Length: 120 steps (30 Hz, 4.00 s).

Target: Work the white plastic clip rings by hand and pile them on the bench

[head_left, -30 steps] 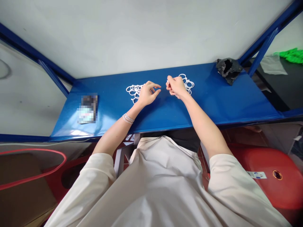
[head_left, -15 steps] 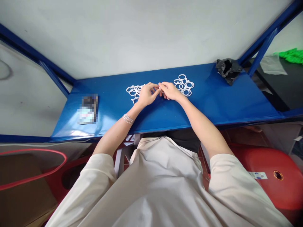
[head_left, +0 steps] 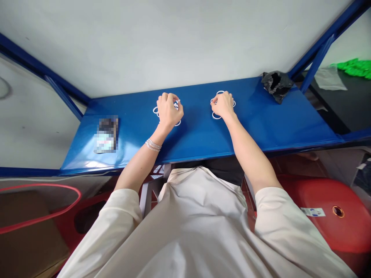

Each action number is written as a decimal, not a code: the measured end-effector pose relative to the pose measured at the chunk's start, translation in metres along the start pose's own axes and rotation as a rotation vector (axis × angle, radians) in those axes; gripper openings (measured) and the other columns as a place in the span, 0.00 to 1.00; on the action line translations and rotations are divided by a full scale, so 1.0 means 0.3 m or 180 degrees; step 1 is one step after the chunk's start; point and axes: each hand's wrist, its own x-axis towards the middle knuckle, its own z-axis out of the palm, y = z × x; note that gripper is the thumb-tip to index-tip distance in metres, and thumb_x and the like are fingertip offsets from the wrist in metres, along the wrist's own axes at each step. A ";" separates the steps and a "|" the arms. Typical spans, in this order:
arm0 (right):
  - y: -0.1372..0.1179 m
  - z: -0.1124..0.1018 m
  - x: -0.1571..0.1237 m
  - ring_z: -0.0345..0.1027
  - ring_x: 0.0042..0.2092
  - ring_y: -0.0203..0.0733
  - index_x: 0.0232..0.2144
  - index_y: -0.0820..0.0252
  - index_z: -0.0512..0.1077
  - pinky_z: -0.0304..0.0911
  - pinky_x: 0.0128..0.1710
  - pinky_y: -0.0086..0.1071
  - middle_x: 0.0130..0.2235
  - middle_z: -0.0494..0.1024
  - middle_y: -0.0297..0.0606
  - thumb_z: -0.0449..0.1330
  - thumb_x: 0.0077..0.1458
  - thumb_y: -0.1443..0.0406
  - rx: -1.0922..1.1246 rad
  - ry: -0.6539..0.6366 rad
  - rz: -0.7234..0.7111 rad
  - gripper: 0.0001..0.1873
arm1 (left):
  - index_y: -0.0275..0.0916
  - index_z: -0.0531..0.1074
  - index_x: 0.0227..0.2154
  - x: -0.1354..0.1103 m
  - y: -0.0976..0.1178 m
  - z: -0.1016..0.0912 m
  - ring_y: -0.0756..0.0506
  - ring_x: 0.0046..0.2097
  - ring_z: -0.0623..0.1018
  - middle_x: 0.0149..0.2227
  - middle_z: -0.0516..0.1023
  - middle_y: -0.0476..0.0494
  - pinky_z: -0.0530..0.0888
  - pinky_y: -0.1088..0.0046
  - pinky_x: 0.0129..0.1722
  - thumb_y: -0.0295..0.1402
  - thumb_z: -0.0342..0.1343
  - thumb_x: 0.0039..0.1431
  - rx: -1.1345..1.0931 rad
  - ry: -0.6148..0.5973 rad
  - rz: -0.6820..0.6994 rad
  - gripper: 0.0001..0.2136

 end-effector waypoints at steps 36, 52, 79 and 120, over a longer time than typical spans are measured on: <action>-0.294 -0.109 -0.136 0.41 0.20 0.27 0.26 0.54 0.64 0.40 0.16 0.25 0.21 0.57 0.23 0.74 0.61 0.49 0.3724 -0.1828 0.0248 0.27 | 0.42 0.75 0.30 -0.018 0.123 0.010 0.50 0.26 0.73 0.29 0.77 0.46 0.70 0.69 0.27 0.48 0.61 0.74 -0.2871 -0.1734 -0.0802 0.18; -0.317 -0.105 -0.097 0.42 0.18 0.33 0.23 0.49 0.56 0.44 0.16 0.33 0.17 0.45 0.21 0.65 0.60 0.27 0.3840 -0.1272 0.0744 0.40 | 0.42 0.73 0.30 -0.012 0.174 0.008 0.50 0.26 0.73 0.32 0.77 0.45 0.75 0.68 0.27 0.54 0.58 0.75 -0.2750 -0.1618 -0.0562 0.22; -0.271 -0.097 -0.116 0.78 0.35 0.40 0.44 0.54 0.76 0.73 0.33 0.30 0.36 0.83 0.34 0.79 0.57 0.57 0.3509 -0.1464 0.0144 0.19 | 0.44 0.85 0.46 -0.039 0.111 0.014 0.48 0.38 0.82 0.49 0.84 0.40 0.77 0.73 0.33 0.62 0.61 0.70 -0.1567 -0.0522 -0.0348 0.25; -0.225 -0.077 -0.070 0.62 0.22 0.34 0.24 0.54 0.65 0.57 0.21 0.30 0.21 0.69 0.33 0.64 0.70 0.38 0.2691 -0.0342 0.0529 0.33 | 0.42 0.79 0.43 -0.029 0.098 -0.012 0.24 0.64 0.77 0.56 0.83 0.29 0.61 0.33 0.70 0.38 0.61 0.71 0.0630 -0.0779 -0.0220 0.06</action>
